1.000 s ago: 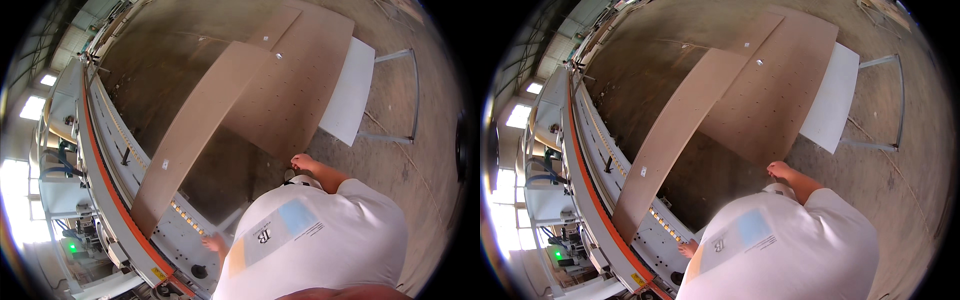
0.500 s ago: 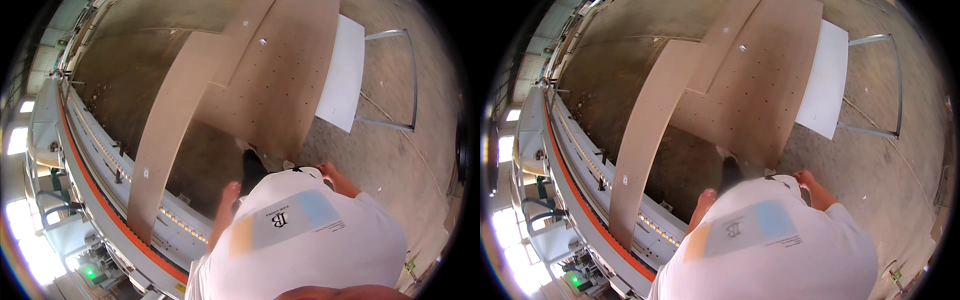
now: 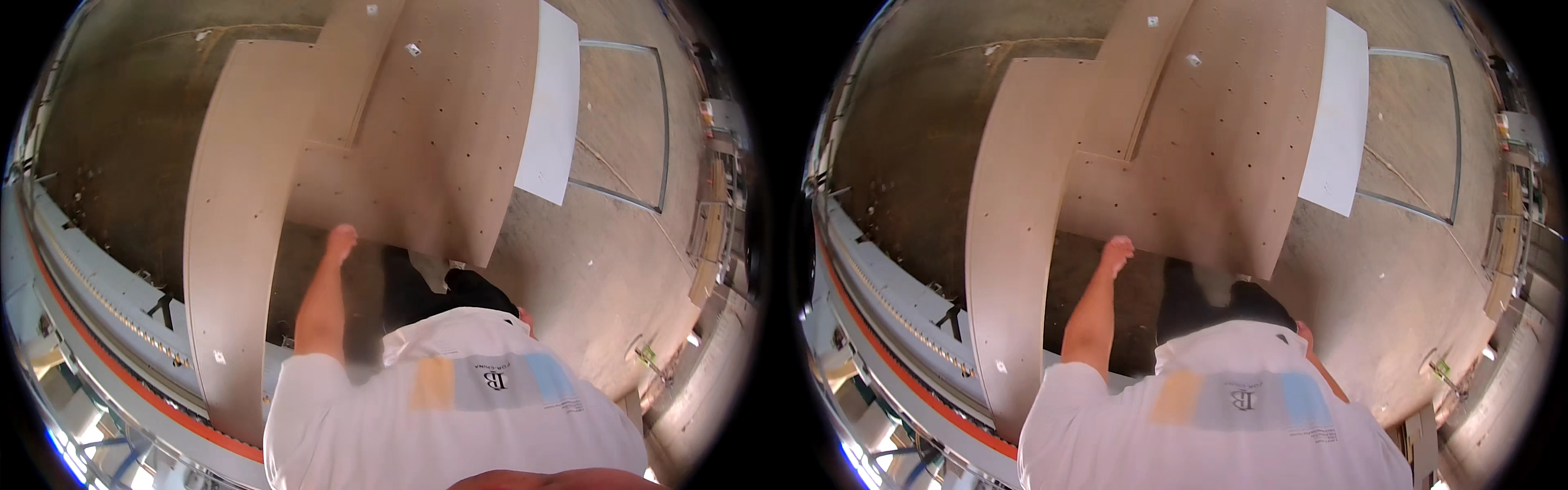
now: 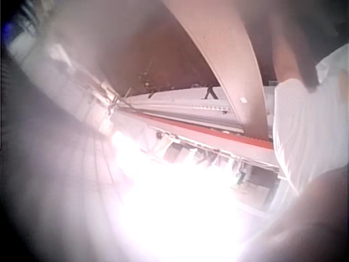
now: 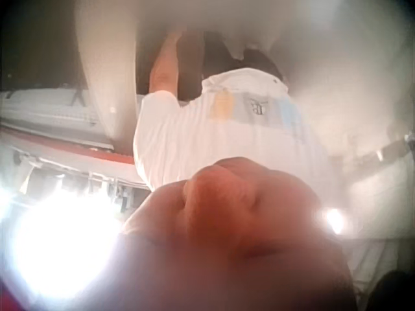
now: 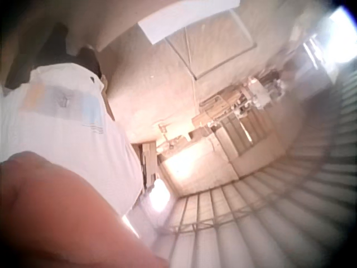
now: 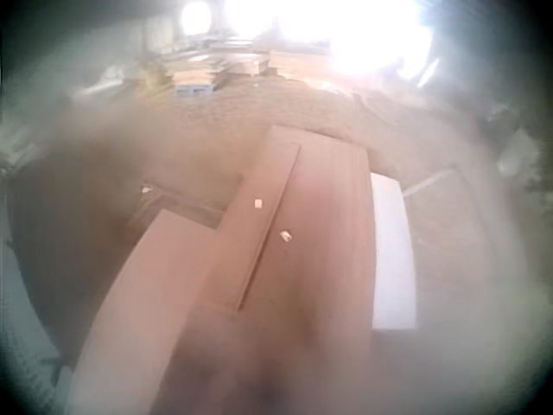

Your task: The person repeatedly picks up large rectangular wood panels from the floor, places them onto a machine table, and then removes them to stack on the floor. The person also handles a yellow tape roll and a metal hook tool near the machine.

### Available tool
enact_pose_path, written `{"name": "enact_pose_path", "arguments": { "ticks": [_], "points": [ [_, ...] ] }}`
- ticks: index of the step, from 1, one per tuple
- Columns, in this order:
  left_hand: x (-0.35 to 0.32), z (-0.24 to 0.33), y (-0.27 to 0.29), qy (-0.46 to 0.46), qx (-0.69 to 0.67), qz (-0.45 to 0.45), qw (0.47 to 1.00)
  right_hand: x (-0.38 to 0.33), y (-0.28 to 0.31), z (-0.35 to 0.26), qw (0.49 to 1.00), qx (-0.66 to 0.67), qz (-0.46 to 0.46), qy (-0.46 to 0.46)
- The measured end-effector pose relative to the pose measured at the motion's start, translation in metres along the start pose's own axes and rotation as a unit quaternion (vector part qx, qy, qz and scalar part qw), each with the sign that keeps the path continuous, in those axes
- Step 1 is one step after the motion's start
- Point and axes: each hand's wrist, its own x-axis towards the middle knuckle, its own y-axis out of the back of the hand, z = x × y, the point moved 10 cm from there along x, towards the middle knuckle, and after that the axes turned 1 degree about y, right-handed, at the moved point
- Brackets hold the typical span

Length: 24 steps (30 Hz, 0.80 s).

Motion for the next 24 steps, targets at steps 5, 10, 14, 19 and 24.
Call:
{"name": "enact_pose_path", "arguments": {
  "ticks": [5,10,14,19,24],
  "points": [
    [0.137,0.006,0.099,-0.022,0.106,-0.001,0.994,-0.065,0.028,-0.028,0.995,-0.072,0.024,-0.063],
    [0.223,0.066,0.174,0.109,-0.299,0.157,0.935,-0.140,-0.006,-0.031,0.986,-0.080,0.045,-0.141],
    [0.314,0.044,0.261,0.062,-0.237,0.220,0.944,-0.166,0.004,-0.047,0.980,-0.101,0.043,-0.165],
    [0.355,0.072,0.337,0.075,0.223,0.429,0.872,-0.179,0.028,-0.056,0.973,-0.123,0.058,-0.186],
    [0.393,0.095,0.298,0.097,-0.008,0.197,0.976,-0.208,0.006,-0.052,0.965,-0.128,0.077,-0.214]
  ]
}}
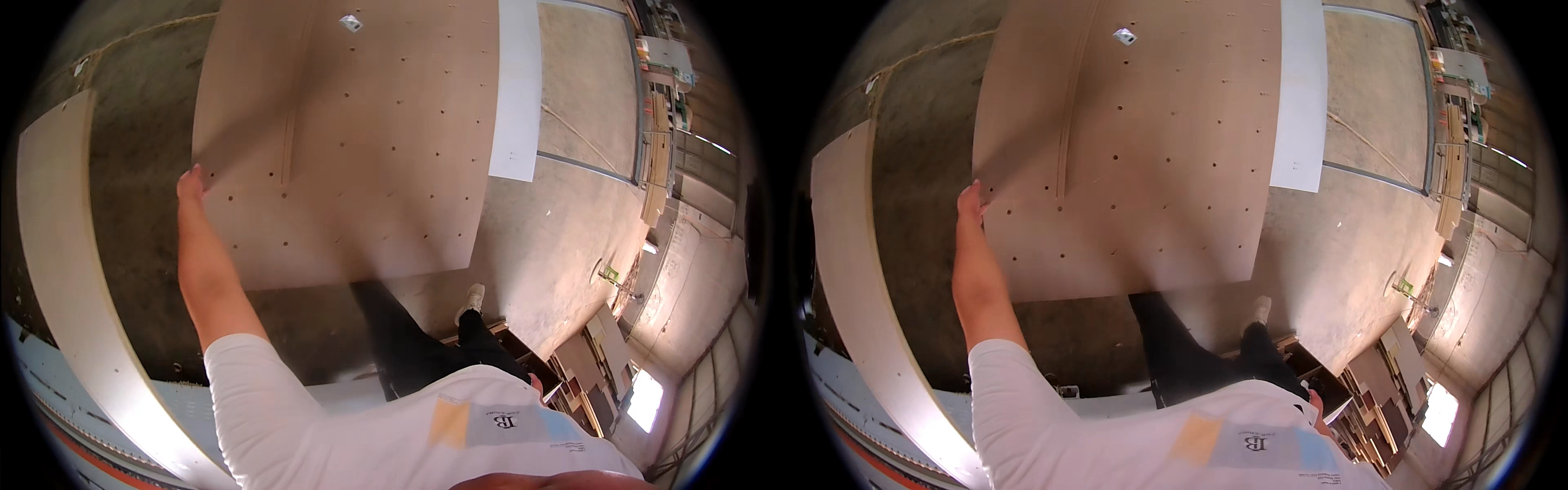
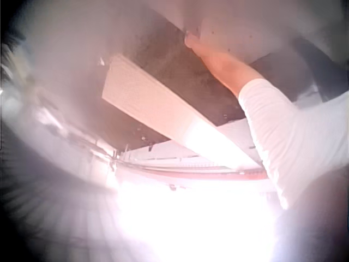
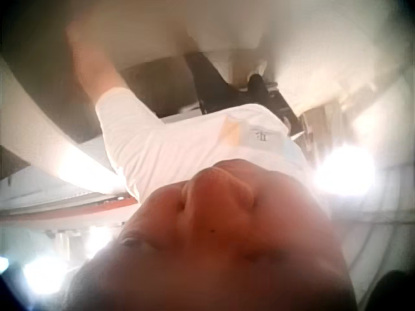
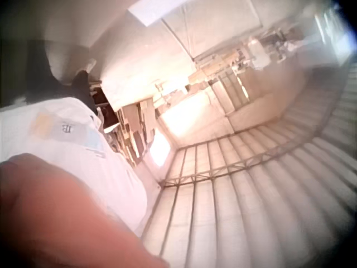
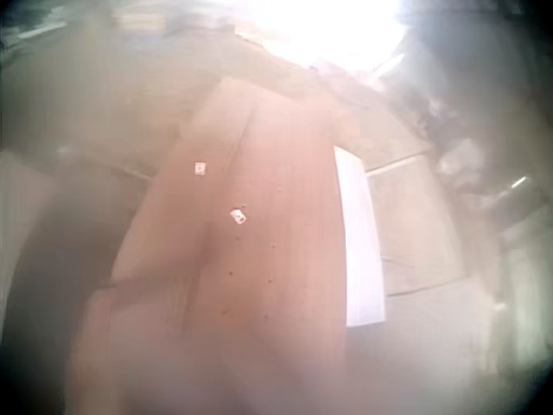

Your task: The person repeatedly picks up large rectangular wood panels from the floor, places them onto a machine table, and then removes them to stack on the floor. The person also handles a yellow tape roll and a metal hook tool near the machine.

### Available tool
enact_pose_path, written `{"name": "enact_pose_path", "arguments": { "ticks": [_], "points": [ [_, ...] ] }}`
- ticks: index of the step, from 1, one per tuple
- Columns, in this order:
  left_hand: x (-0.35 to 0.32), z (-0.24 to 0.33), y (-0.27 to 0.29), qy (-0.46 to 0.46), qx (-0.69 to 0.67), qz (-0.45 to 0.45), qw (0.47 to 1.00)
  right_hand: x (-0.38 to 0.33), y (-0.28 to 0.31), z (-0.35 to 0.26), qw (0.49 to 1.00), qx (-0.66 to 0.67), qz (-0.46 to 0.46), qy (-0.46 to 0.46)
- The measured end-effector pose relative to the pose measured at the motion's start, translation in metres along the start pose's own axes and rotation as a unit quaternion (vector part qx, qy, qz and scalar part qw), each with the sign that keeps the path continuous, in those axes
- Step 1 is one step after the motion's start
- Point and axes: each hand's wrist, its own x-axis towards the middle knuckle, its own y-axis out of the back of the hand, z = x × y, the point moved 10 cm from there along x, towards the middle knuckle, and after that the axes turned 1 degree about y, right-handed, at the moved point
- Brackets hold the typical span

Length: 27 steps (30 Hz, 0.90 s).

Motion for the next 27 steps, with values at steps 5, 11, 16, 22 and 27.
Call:
{"name": "enact_pose_path", "arguments": {
  "ticks": [5,11,16,22,27],
  "points": [
    [-0.054,0.041,0.003,-0.019,0.062,0.064,0.996,-0.002,-0.004,0.009,1.000,-0.010,0.011,0.006],
    [-0.178,-0.003,-0.084,-0.004,0.098,-0.070,0.993,0.047,-0.013,0.035,0.988,0.154,-0.008,0.027],
    [-0.344,-0.050,-0.231,0.022,0.018,-0.137,0.990,0.115,-0.006,0.055,0.977,0.194,0.001,0.094],
    [-0.570,-0.075,-0.367,0.018,-0.091,-0.194,0.977,0.208,0.081,-0.045,0.949,0.313,-0.015,0.027],
    [-0.742,-0.076,-0.408,0.061,-0.114,-0.222,0.966,0.300,0.232,-0.191,0.900,0.210,0.183,0.336]
  ]
}}
